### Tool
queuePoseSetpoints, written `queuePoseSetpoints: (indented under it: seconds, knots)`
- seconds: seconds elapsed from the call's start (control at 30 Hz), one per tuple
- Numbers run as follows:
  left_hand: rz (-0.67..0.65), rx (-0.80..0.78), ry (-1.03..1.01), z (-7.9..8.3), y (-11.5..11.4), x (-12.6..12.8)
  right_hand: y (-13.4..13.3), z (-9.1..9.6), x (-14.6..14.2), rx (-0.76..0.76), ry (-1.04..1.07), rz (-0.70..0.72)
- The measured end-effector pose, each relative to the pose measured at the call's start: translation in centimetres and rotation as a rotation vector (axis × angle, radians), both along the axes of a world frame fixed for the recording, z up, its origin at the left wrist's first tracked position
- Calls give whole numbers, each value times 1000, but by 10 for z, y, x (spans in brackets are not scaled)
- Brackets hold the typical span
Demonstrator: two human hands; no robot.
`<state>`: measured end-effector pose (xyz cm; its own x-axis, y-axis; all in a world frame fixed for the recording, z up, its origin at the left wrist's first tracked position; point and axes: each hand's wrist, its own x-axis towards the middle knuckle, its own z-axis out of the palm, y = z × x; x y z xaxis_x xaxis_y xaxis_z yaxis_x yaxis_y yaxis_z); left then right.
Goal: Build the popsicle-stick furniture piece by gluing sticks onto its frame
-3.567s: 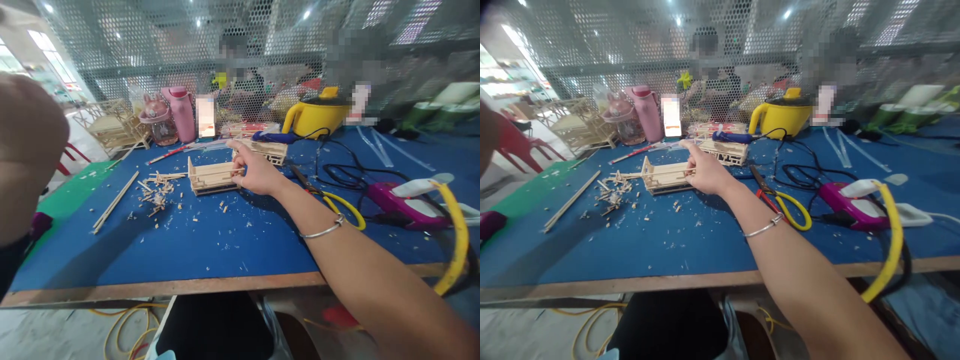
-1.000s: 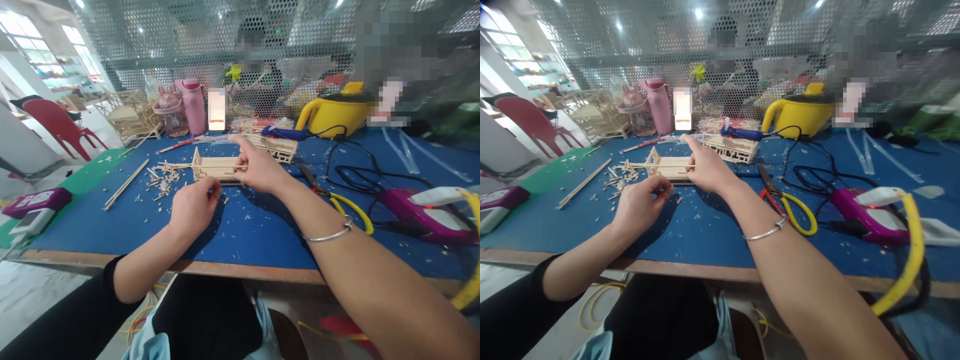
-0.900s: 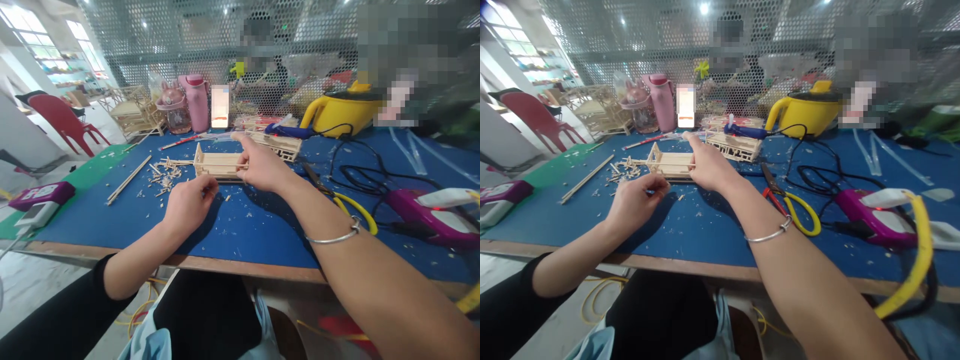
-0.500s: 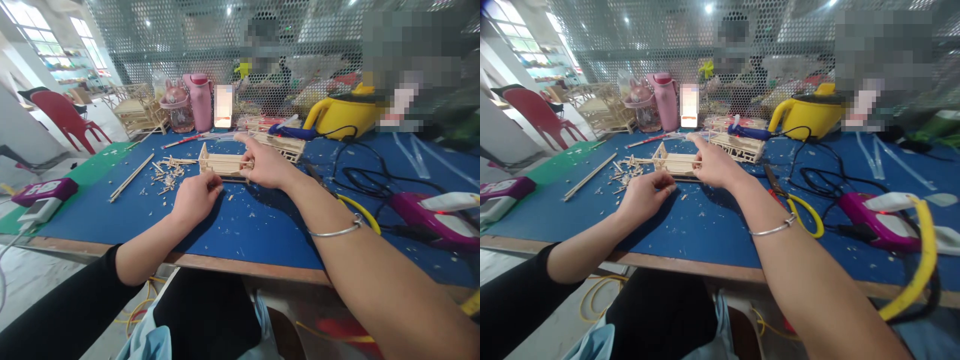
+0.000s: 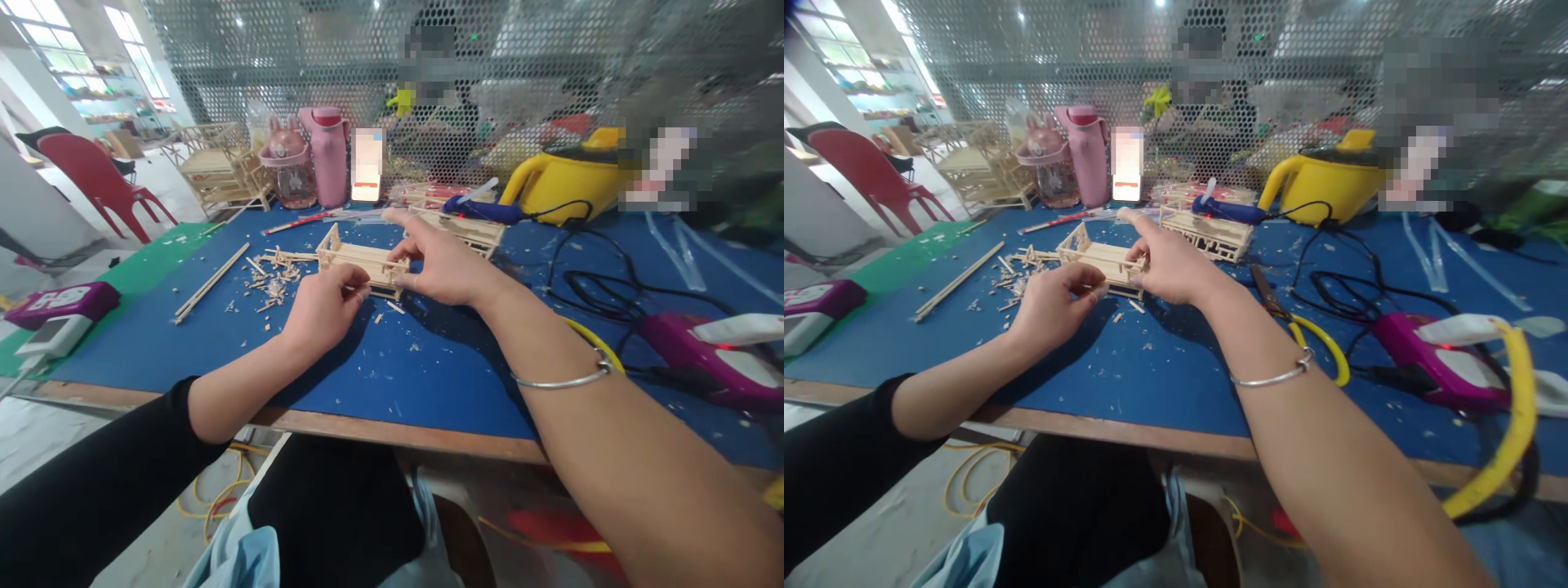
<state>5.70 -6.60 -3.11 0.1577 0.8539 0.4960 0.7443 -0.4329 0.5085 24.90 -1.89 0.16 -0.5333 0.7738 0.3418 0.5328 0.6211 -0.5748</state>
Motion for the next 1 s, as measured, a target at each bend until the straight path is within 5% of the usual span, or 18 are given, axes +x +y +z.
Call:
queuePoseSetpoints:
  seconds: [0.5, 0.87, 1.0]
  knots:
    - [34, 110, -19, -8, 14, 9, -5, -4, -3, 83, -6, -44]
    - [139, 102, 315, -1, 11, 13, -4, -7, -3, 115, -4, -36]
    - [67, 128, 105, 3, 1, 11, -7, -7, -1, 170, -23, -52]
